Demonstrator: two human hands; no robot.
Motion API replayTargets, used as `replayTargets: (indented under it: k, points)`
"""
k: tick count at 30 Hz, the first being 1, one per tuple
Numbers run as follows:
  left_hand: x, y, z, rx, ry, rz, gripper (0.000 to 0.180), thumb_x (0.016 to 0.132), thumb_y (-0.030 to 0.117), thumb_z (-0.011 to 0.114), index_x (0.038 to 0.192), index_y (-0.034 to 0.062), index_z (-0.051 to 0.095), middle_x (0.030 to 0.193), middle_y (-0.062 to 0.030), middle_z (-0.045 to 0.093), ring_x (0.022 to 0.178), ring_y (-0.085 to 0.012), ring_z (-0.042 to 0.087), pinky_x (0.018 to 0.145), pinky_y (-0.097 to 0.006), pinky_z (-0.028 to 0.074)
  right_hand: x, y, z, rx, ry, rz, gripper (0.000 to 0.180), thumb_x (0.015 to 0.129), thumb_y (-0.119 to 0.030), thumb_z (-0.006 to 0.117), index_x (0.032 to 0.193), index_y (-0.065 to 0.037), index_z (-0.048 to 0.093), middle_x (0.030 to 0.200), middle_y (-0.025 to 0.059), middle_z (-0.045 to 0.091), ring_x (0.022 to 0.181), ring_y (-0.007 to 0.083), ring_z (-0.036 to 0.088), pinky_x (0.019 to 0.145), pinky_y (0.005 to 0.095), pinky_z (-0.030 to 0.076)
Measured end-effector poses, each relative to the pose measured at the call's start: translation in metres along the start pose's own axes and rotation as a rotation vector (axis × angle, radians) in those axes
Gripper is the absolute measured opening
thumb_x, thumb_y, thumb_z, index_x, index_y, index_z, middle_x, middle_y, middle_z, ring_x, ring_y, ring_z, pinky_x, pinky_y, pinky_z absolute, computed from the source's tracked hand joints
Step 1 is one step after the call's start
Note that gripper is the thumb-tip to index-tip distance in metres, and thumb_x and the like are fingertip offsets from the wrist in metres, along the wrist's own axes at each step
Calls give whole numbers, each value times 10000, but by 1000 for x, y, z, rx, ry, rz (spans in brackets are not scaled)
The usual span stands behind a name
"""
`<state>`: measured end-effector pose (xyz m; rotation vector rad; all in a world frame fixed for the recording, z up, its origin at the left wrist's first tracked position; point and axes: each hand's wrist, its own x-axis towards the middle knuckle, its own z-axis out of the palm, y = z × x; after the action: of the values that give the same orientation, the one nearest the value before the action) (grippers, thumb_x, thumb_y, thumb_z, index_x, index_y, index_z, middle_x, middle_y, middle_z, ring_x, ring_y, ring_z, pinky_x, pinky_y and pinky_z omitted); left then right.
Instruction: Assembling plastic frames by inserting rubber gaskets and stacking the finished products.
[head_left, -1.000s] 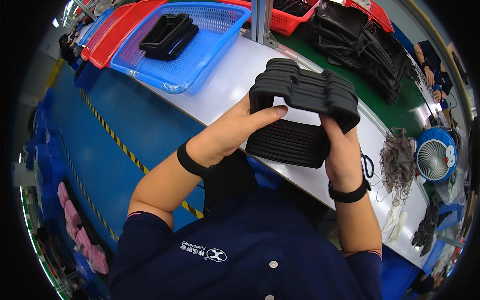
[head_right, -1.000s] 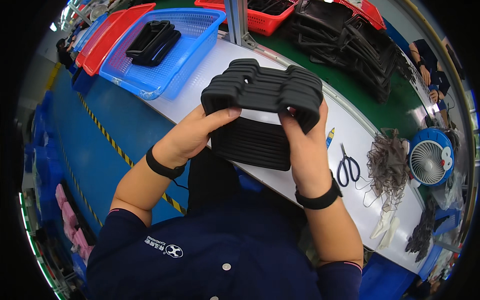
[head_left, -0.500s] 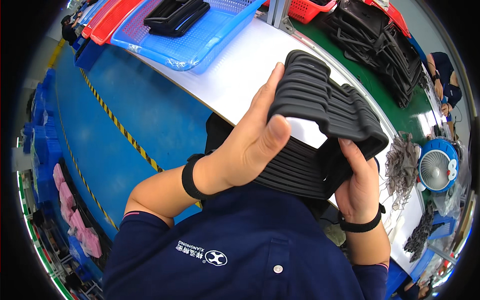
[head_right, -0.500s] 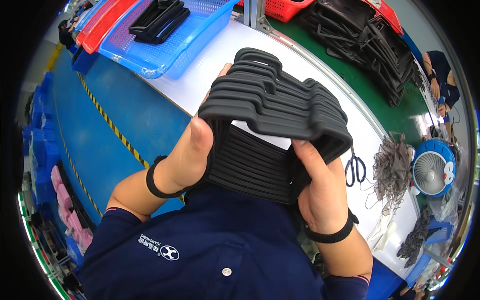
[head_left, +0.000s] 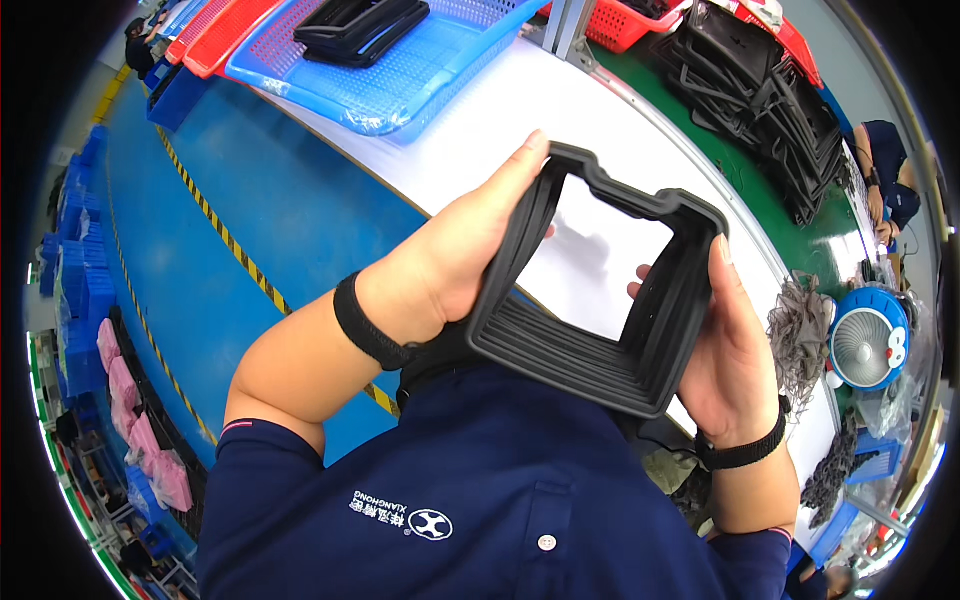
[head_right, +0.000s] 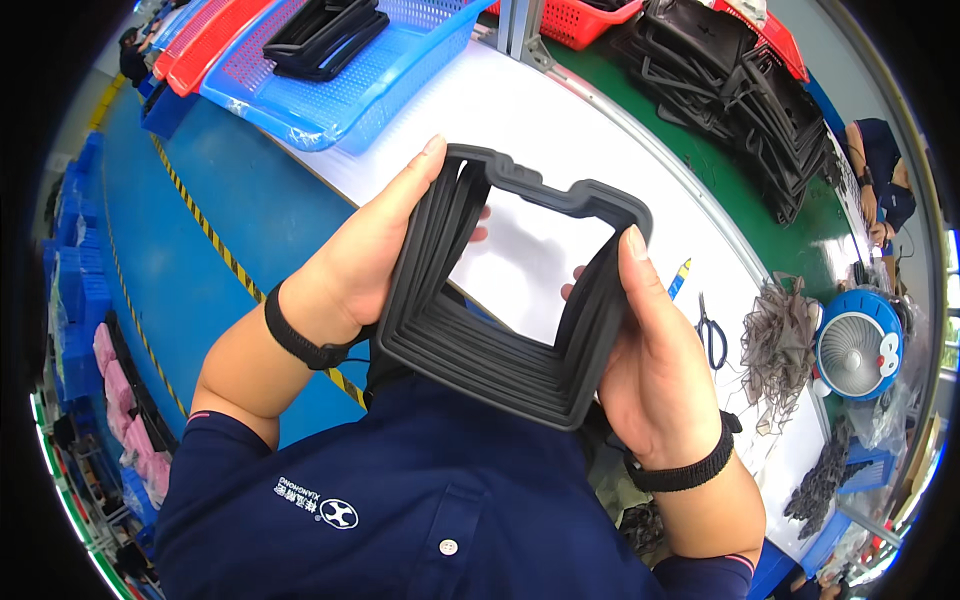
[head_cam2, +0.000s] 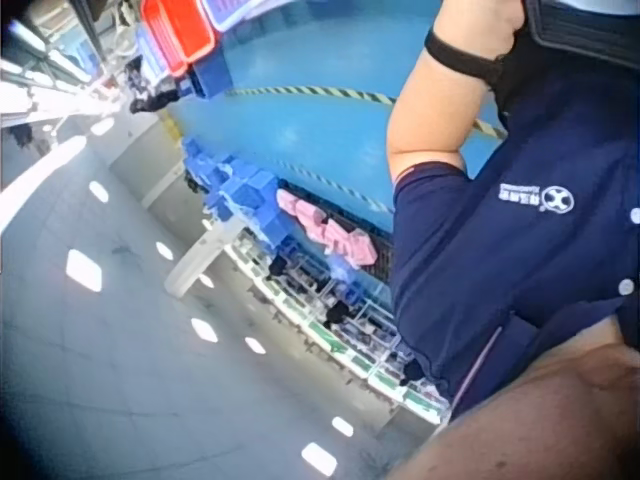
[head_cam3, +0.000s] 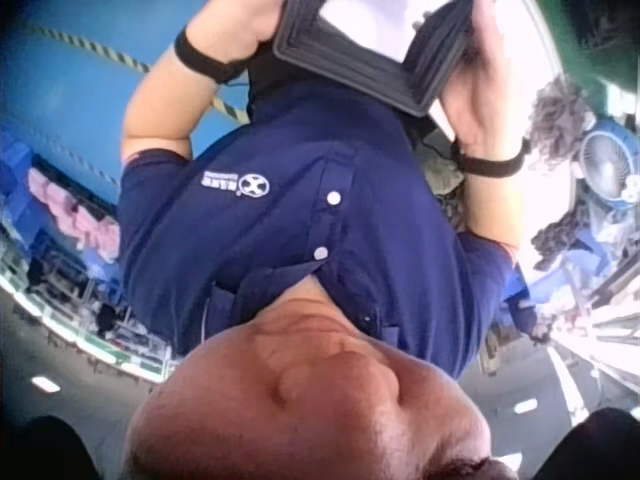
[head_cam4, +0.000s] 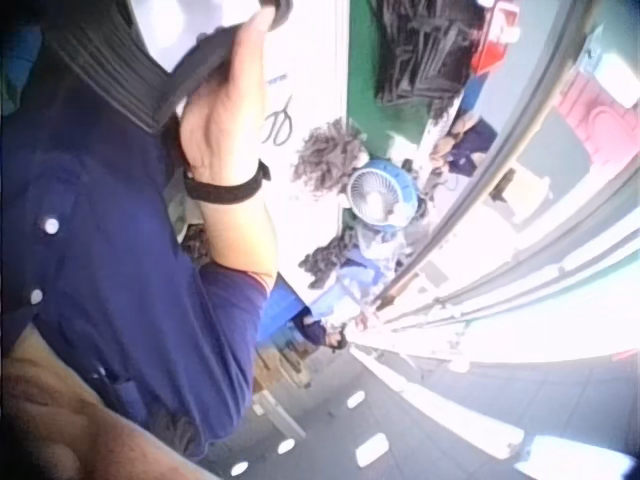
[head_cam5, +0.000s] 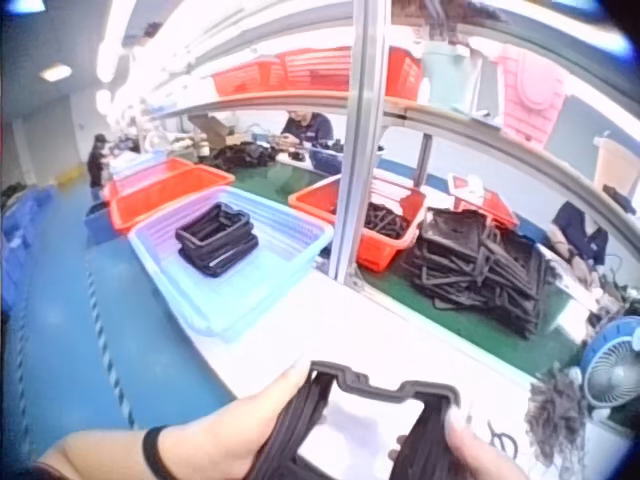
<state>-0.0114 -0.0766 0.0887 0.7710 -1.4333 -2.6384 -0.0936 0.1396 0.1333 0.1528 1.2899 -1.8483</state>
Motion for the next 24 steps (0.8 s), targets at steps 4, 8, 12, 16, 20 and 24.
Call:
replayTargets:
  k: [4,8,12,16,20,24]
  points:
    - [15,-3,-26,-112,8,-183,575,1000,619,447,1108,109,689,911,-33,692,907,-230,668,745,-343,549,3,5,6,-148,36,-71,408,1015,-382,581,1248,-48,608,1100,97,682,1052,208,660,861,328,550]
    - [13,-6,-34,-187,-5,-237,597,991,648,430,1079,124,701,919,-22,696,929,-238,674,706,-351,551,1,6,28,-201,67,-105,463,1006,-362,602,1342,-49,549,1113,31,635,1057,161,611,874,294,509]
    - [-5,-6,-30,-217,23,-84,586,995,647,421,1080,136,694,914,-5,686,908,-208,667,710,-328,541,-4,7,38,-259,-11,-129,529,1019,-385,567,1423,-58,471,1178,33,585,1093,159,575,894,308,494]
    - [-34,38,-11,-144,69,99,504,1032,571,425,1165,147,661,982,6,672,954,-158,638,700,-267,524,-5,-9,53,-296,-63,-214,504,1048,-414,486,1405,-60,483,1270,80,589,1105,179,598,888,315,500]
    - [-38,123,-31,-32,87,321,495,1028,558,447,1142,137,683,959,17,699,845,-131,668,683,-257,536,17,-33,114,-286,-193,-395,476,1046,-421,495,1341,-53,556,1207,69,644,1063,171,626,874,311,499]
    - [6,231,-66,307,185,181,618,988,619,465,1105,48,670,932,-121,705,751,-207,687,611,-345,573,91,-53,179,-127,-341,-469,342,1009,-376,603,1137,-61,636,973,25,655,910,168,640,849,312,502]
